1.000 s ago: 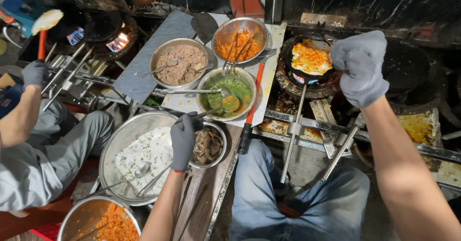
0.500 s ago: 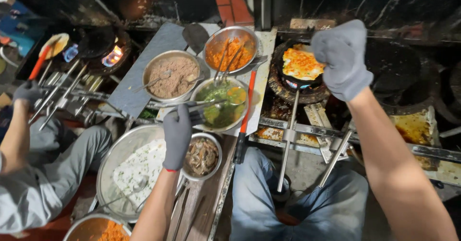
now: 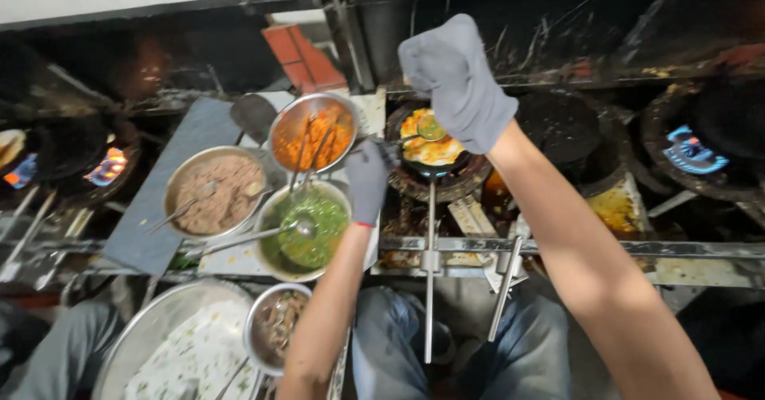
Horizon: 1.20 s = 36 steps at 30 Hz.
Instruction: The person cooks pancakes on small pans over gas burners, adding shrimp and vegetables before flipping them. Once cooked, the pancakes are transferred to plates on a nearby table.
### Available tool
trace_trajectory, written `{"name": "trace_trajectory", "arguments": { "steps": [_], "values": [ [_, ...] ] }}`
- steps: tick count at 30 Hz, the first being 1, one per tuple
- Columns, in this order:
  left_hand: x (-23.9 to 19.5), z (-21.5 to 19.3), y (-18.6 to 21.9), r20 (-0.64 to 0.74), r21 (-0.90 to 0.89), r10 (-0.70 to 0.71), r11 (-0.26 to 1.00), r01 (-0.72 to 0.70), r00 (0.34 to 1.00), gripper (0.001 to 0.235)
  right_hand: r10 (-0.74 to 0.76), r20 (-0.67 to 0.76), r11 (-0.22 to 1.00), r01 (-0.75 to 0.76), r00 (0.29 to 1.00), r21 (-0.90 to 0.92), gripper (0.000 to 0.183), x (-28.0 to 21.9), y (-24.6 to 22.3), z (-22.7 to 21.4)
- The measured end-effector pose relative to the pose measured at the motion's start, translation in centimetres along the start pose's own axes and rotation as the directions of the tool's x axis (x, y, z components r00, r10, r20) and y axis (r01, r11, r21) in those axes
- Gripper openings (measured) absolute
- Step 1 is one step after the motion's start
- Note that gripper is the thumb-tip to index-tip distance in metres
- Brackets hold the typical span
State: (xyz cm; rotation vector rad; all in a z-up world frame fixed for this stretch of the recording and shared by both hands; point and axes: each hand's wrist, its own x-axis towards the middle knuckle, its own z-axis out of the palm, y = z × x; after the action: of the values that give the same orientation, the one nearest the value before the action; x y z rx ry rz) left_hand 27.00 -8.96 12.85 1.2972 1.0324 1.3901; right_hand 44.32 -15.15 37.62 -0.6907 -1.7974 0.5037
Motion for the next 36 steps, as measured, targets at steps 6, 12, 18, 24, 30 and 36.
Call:
{"name": "trace_trajectory", "arguments": {
  "steps": [6,12,18,24,30,36],
  "values": [
    [1.8,6.7,-7.0,-0.101,0.019,0.024,1.000,-0.022,0.995,0.036,-0.132,0.043,0.982,0.136,0.990,-0.134,0.050,1.0,0.7,-0.1],
    [1.6,7.9,-7.4,-0.061,0.348,0.115,0.933,-0.087,0.991,0.035,-0.124,0.067,0.976,0.134,0.990,-0.172,0.054,1.3,1.0,0.0],
    [-1.0,6.2,-5.7,-0.019,0.425,0.220,0.885,-0.192,0.975,0.031,-0.086,0.070,0.980,0.097,0.994,-0.175,0.059,0.8,-0.1,0.5],
    [-3.9,2.9,-3.6,0.063,0.441,0.147,0.883,-0.160,0.987,0.027,-0.085,0.083,0.983,0.098,0.993,-0.158,0.063,0.4,-0.9,1.4],
    [-2.6,0.8,-3.5,0.127,0.513,0.406,0.754,-0.410,0.905,0.030,-0.088,0.081,0.982,0.100,0.993,-0.160,0.067,-0.2,-0.8,1.4],
    [-3.7,0.6,-1.9,0.011,0.428,-0.020,0.904,0.013,1.000,0.036,-0.102,0.093,0.977,0.117,0.990,-0.178,0.072,0.3,0.3,1.2]
  ]
}}
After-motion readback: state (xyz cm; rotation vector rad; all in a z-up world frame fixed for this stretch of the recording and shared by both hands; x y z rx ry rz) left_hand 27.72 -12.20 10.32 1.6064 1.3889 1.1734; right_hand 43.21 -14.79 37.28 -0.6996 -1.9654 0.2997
